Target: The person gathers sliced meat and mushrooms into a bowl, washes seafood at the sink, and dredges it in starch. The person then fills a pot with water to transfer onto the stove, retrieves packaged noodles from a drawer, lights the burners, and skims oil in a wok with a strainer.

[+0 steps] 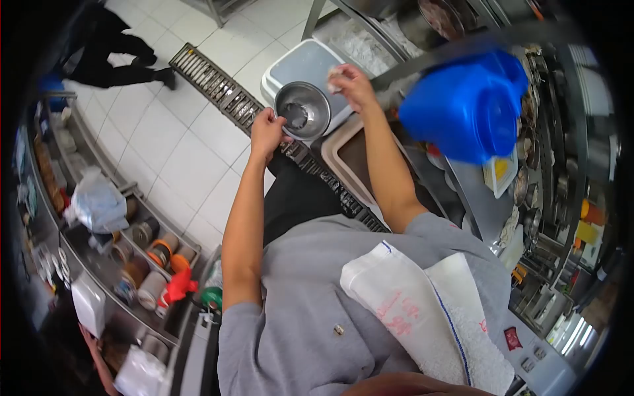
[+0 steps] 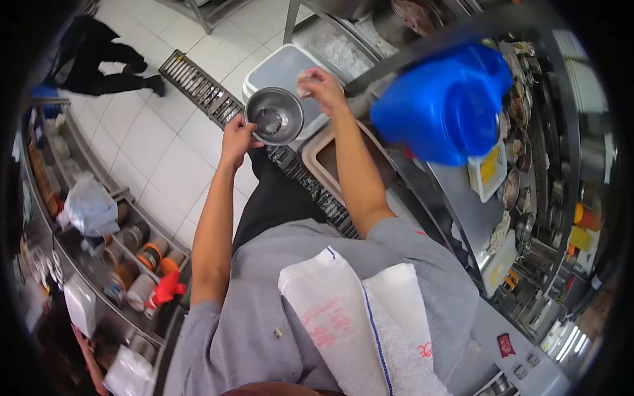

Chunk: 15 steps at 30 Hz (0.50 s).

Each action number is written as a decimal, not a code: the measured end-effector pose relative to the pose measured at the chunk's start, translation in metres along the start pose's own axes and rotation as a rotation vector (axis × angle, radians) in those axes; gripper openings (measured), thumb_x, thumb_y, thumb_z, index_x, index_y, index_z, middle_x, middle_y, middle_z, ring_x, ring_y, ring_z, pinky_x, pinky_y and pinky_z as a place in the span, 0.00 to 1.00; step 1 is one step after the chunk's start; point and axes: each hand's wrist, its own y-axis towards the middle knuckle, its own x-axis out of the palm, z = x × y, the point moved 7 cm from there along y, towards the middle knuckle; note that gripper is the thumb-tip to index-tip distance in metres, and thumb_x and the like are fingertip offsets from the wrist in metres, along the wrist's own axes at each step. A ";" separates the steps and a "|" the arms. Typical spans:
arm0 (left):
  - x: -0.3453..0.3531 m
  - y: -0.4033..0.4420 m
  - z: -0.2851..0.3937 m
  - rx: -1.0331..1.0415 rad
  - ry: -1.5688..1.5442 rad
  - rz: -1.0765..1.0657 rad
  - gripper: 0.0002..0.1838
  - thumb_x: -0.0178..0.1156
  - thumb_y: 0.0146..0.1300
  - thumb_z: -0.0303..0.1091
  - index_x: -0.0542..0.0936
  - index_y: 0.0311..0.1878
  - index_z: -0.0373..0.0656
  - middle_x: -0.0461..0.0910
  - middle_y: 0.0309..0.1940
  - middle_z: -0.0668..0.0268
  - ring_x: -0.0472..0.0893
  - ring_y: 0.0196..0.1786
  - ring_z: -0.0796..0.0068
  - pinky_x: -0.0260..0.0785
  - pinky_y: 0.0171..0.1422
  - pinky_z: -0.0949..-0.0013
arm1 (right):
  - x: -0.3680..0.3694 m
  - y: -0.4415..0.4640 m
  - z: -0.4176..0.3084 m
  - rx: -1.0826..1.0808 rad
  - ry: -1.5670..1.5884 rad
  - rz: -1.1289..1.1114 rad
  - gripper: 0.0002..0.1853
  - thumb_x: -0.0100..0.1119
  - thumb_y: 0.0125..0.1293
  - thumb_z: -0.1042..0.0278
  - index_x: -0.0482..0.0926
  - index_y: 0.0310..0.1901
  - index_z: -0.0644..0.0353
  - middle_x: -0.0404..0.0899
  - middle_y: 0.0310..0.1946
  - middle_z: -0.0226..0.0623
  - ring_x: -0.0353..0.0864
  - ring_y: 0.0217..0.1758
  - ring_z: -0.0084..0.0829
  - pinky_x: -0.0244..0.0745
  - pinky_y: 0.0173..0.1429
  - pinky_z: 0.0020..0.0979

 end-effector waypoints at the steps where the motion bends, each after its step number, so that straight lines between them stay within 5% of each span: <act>1: -0.006 0.016 -0.003 0.003 -0.012 -0.004 0.04 0.52 0.57 0.23 0.68 0.28 0.38 0.71 0.24 0.65 0.77 0.23 0.75 0.78 0.23 0.73 | -0.038 0.026 -0.002 0.007 -0.016 0.176 0.12 0.60 0.52 0.81 0.74 0.39 0.60 0.77 0.35 0.33 0.79 0.35 0.27 0.79 0.32 0.30; 6: -0.037 0.086 0.029 -0.076 -0.071 -0.001 0.05 0.52 0.59 0.24 0.67 0.29 0.40 0.75 0.25 0.63 0.79 0.25 0.75 0.78 0.27 0.73 | -0.156 0.148 0.031 0.155 -0.226 0.579 0.13 0.57 0.52 0.82 0.74 0.41 0.61 0.75 0.40 0.37 0.78 0.39 0.29 0.79 0.32 0.32; 8: -0.056 0.093 0.035 -0.109 -0.080 0.037 0.05 0.52 0.60 0.24 0.67 0.29 0.40 0.75 0.25 0.64 0.78 0.24 0.77 0.78 0.29 0.73 | -0.181 0.167 0.044 0.354 -0.572 0.699 0.18 0.57 0.47 0.82 0.77 0.43 0.60 0.77 0.39 0.40 0.79 0.36 0.32 0.80 0.33 0.30; 11: -0.093 0.097 0.028 -0.147 -0.099 0.138 0.04 0.51 0.60 0.23 0.68 0.30 0.39 0.75 0.26 0.63 0.79 0.24 0.76 0.78 0.27 0.74 | -0.231 0.208 0.080 0.266 -1.021 0.721 0.25 0.61 0.44 0.77 0.76 0.49 0.55 0.77 0.41 0.41 0.79 0.41 0.36 0.79 0.35 0.33; 13: -0.120 0.094 0.018 -0.178 -0.076 0.189 0.05 0.51 0.60 0.23 0.68 0.29 0.40 0.74 0.25 0.65 0.77 0.23 0.78 0.78 0.27 0.74 | -0.203 0.216 0.082 0.370 -0.858 0.668 0.30 0.63 0.43 0.74 0.74 0.54 0.52 0.77 0.44 0.42 0.78 0.46 0.36 0.79 0.36 0.35; 15: -0.140 0.092 0.012 -0.220 -0.052 0.225 0.05 0.52 0.60 0.23 0.67 0.29 0.41 0.73 0.23 0.67 0.76 0.21 0.80 0.78 0.27 0.75 | -0.199 0.230 0.087 0.324 -1.208 0.600 0.34 0.62 0.44 0.74 0.70 0.59 0.55 0.76 0.48 0.44 0.76 0.51 0.37 0.77 0.43 0.36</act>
